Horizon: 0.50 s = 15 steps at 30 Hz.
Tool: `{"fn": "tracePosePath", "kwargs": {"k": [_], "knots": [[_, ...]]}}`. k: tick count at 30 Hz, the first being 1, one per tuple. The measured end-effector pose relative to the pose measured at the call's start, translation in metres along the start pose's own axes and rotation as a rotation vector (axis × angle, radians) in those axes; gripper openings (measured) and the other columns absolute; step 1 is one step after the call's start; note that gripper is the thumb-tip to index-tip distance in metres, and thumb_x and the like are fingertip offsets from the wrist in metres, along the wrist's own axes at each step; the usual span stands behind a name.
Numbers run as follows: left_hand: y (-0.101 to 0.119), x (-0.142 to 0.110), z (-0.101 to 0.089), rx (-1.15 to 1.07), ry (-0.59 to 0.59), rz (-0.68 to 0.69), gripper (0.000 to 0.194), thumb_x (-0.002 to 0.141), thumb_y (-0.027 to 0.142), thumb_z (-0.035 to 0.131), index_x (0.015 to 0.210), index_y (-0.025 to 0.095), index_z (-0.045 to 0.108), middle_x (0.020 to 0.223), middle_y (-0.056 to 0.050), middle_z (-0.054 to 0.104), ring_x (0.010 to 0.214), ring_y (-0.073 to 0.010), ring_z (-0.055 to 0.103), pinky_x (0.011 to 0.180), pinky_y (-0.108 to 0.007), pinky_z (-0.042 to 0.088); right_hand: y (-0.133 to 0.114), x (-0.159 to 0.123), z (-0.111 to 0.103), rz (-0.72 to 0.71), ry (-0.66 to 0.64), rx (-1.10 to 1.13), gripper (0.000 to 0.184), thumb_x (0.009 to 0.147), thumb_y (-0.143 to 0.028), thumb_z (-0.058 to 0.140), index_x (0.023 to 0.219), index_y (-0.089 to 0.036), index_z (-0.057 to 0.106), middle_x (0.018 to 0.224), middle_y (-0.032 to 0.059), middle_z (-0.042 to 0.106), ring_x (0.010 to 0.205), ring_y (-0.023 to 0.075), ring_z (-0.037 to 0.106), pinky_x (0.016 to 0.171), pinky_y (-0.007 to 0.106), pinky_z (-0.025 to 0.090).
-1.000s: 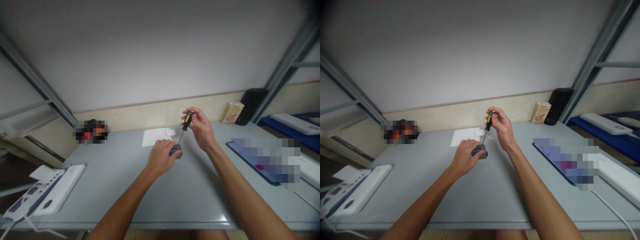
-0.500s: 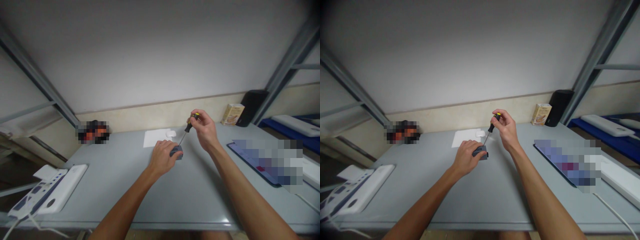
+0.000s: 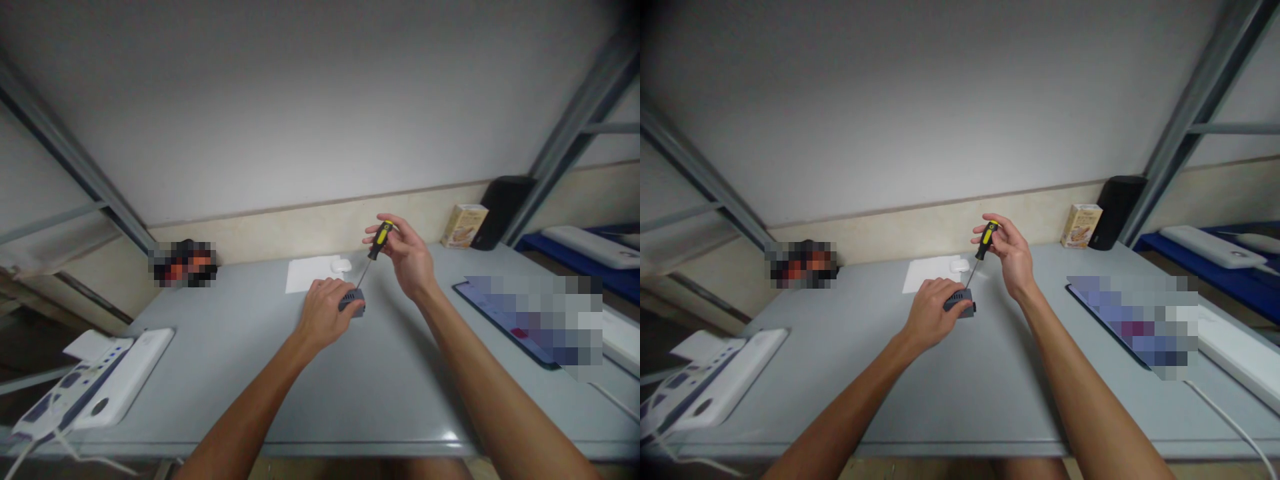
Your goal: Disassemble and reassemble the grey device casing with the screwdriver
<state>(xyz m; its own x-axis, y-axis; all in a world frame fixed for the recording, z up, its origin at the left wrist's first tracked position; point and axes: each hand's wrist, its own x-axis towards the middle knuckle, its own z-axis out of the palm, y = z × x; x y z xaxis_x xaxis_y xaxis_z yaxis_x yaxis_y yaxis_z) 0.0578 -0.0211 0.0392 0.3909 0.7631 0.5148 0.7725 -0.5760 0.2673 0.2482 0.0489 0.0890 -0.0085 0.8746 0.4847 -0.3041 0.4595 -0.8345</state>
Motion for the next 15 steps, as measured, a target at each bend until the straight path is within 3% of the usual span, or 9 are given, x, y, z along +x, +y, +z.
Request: {"fn": "tracePosePath", "kwargs": {"k": [4,9,15], "knots": [[0.0012,0.0001,-0.0010,0.005,-0.006,-0.005,0.023,0.098,0.043,0.063,0.108,0.023,0.067,0.101,-0.004,0.073,0.096,-0.0235,0.063,0.084,-0.039,0.040,-0.0001,0.0000,0.0015,-0.097,0.108,-0.045,0.021,0.083,-0.035,0.075,0.100,-0.028,0.066,0.094,-0.0002,0.066,0.083,0.0159,0.066,0.075,0.029,0.053],[0.0019,-0.0002,-0.0019,0.002,-0.014,-0.016,0.023,0.098,0.044,0.061,0.108,0.024,0.067,0.101,-0.004,0.073,0.097,-0.0244,0.063,0.085,-0.040,0.040,-0.0055,-0.0017,0.0028,0.032,0.006,0.021,0.027,0.090,-0.038,0.063,0.116,-0.031,0.065,0.105,0.0028,0.070,0.087,0.0189,0.069,0.076,0.034,0.055],[0.0033,-0.0005,-0.0011,-0.010,-0.004,-0.039,0.023,0.097,0.043,0.063,0.108,0.023,0.067,0.102,-0.005,0.073,0.097,-0.0244,0.063,0.087,-0.041,0.041,-0.0032,-0.0021,0.0013,0.018,0.081,-0.049,0.034,0.081,-0.033,0.074,0.114,-0.030,0.067,0.097,0.0015,0.069,0.080,0.0180,0.069,0.074,0.034,0.057]]}}
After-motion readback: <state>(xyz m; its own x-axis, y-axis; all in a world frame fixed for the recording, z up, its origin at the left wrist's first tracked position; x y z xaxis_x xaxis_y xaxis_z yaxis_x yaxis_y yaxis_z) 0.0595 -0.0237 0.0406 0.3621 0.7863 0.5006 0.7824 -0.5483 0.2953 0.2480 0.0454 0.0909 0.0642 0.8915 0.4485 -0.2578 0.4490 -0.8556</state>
